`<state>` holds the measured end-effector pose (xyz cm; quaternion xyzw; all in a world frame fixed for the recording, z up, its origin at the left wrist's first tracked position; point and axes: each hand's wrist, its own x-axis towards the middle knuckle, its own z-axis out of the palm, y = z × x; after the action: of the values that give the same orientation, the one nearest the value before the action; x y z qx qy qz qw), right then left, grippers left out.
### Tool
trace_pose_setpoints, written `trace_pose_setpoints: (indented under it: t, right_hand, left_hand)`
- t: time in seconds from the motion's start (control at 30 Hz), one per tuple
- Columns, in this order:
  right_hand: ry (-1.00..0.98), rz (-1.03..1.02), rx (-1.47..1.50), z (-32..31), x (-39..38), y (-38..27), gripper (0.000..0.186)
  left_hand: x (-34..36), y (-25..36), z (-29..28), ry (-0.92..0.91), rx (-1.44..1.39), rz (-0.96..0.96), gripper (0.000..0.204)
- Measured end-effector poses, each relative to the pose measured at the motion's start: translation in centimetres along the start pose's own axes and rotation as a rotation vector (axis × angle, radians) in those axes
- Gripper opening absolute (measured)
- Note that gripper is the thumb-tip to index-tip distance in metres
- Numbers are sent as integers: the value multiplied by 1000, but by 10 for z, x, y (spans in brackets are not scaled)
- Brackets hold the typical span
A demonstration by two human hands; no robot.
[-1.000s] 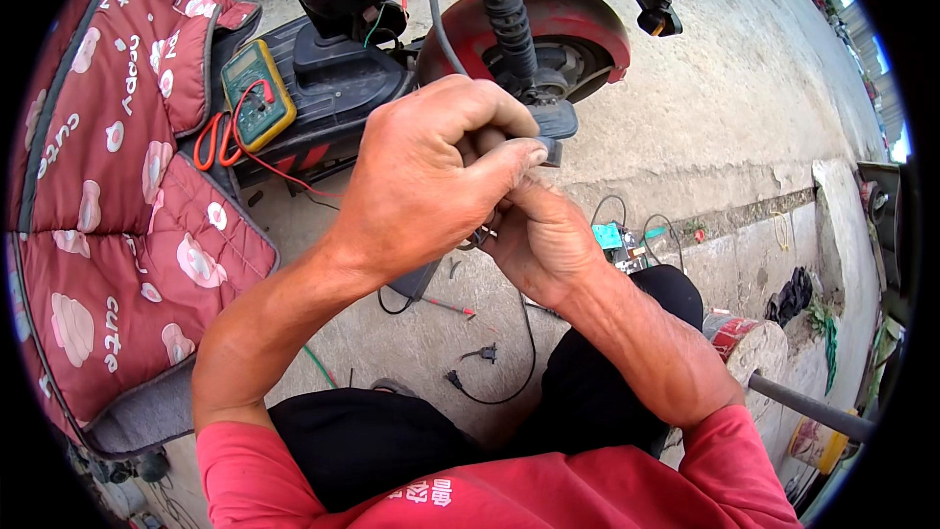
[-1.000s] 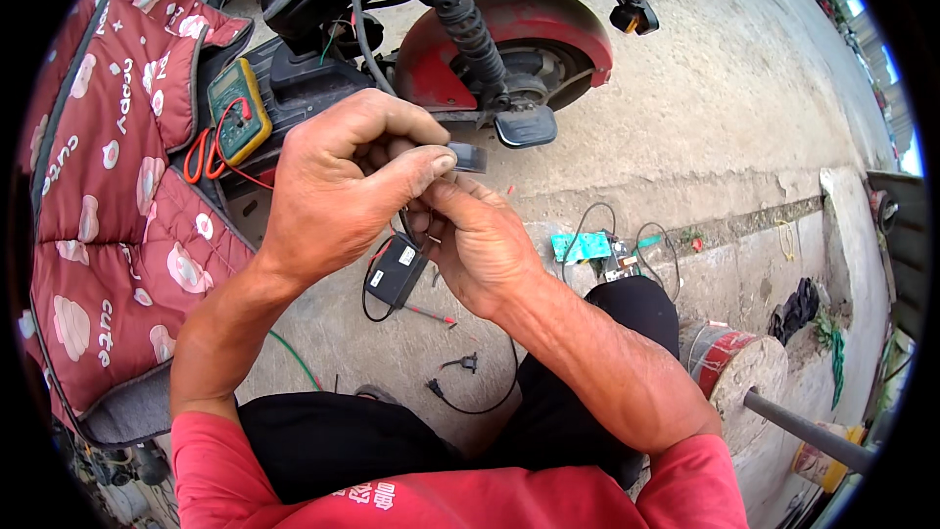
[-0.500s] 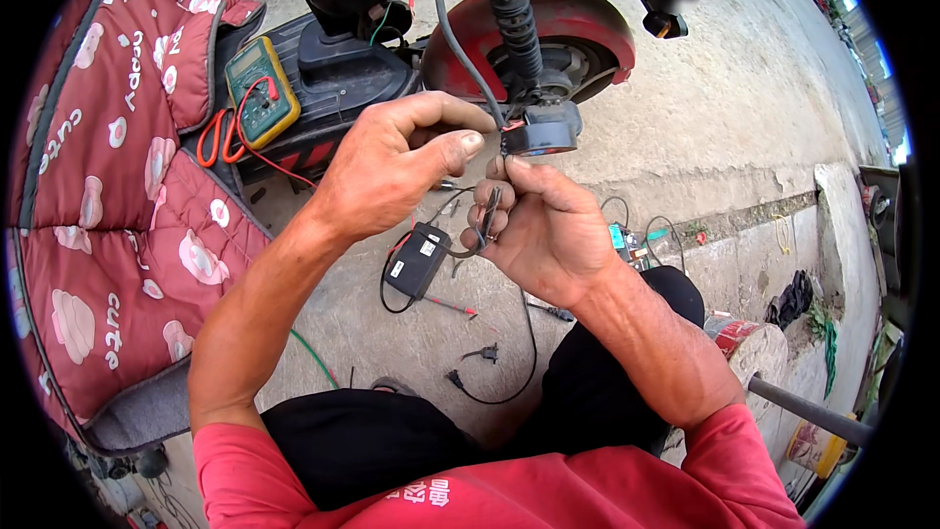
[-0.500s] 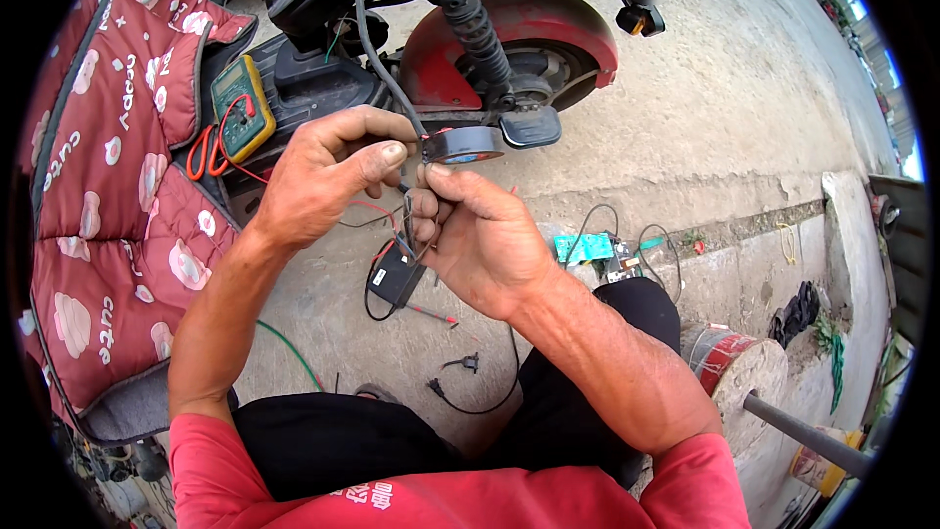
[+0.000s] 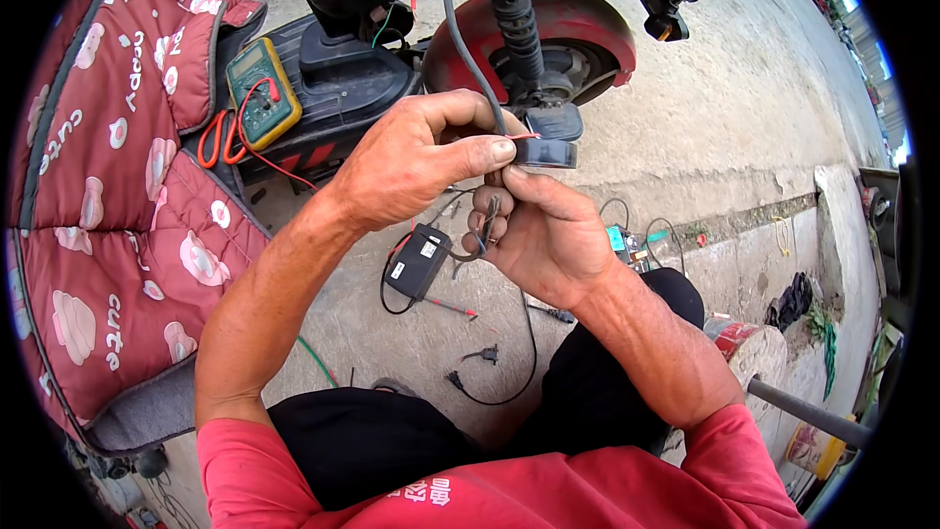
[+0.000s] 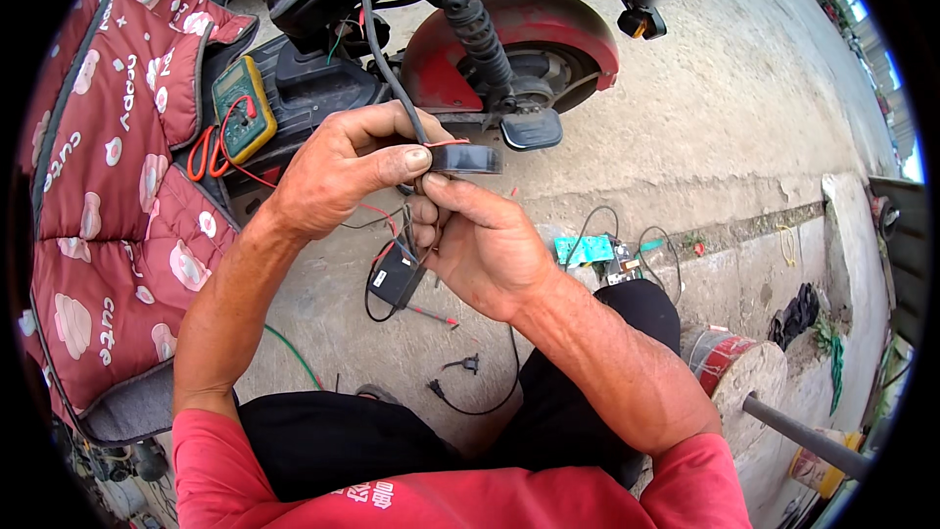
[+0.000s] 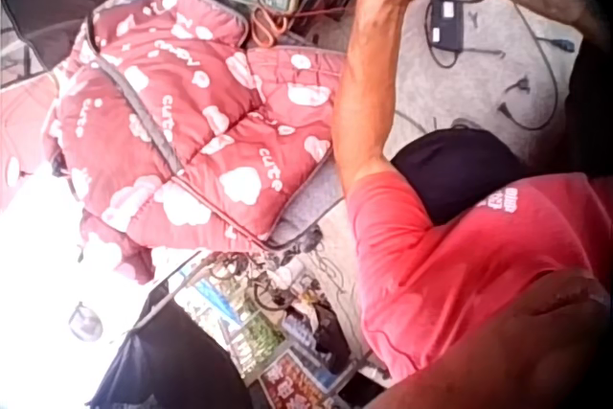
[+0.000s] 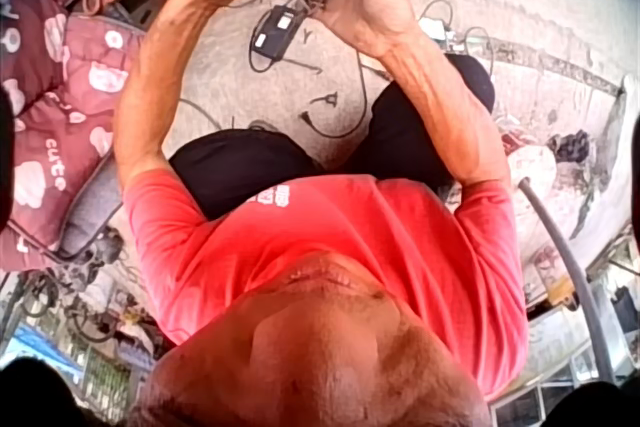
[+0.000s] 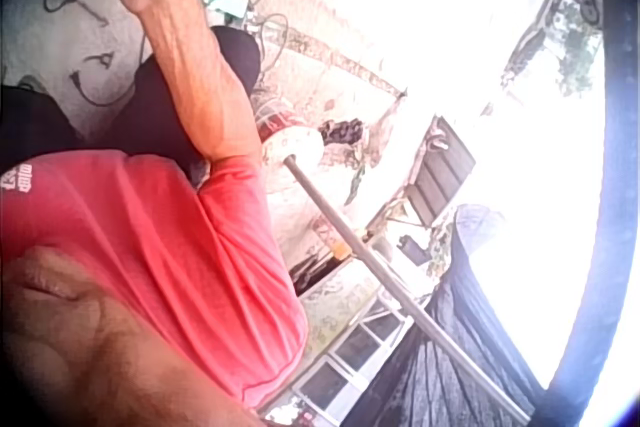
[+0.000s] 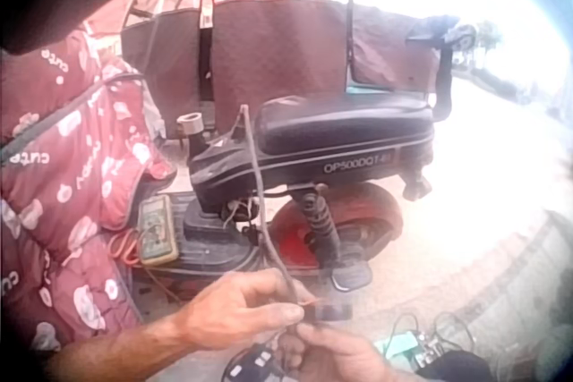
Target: The person sits on the ground and repairs a scooter's electrical wiring by stripping the ends of red and black wires, twisting them together, and wrapping the connection with black electrical tape. A multimeter is visible on the scooter seat nearby.
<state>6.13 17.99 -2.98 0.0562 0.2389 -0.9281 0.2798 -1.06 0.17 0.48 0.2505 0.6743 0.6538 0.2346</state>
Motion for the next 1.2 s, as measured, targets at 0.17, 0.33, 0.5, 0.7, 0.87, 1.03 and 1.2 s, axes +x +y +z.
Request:
trace_pose_setpoints:
  t: [0.17,0.33,0.5,0.7,0.87,1.03,1.2]
  right_hand:
    - [-106,34,82,-3,1,0,16]
    - [-161,93,135,1,0,0,17]
    - [-88,155,74,-2,-3,4,20]
    - [36,109,-33,3,-4,3,19]
    - [104,10,-188,5,-2,2,18]
    - [137,-129,-542,-2,1,-2,21]
    - [270,-297,-865,10,-1,-4,25]
  left_hand:
    - [5,-4,-6,-165,-12,42,42]
    - [12,-14,-18,-303,-104,108,43]
    - [7,-16,-30,-296,-60,54,43]
    - [-4,-16,-37,-212,153,75,35]
    - [-12,-12,-34,-89,455,210,30]
    - [-24,5,-25,-12,549,128,27]
    - [-27,4,-20,60,603,209,22]
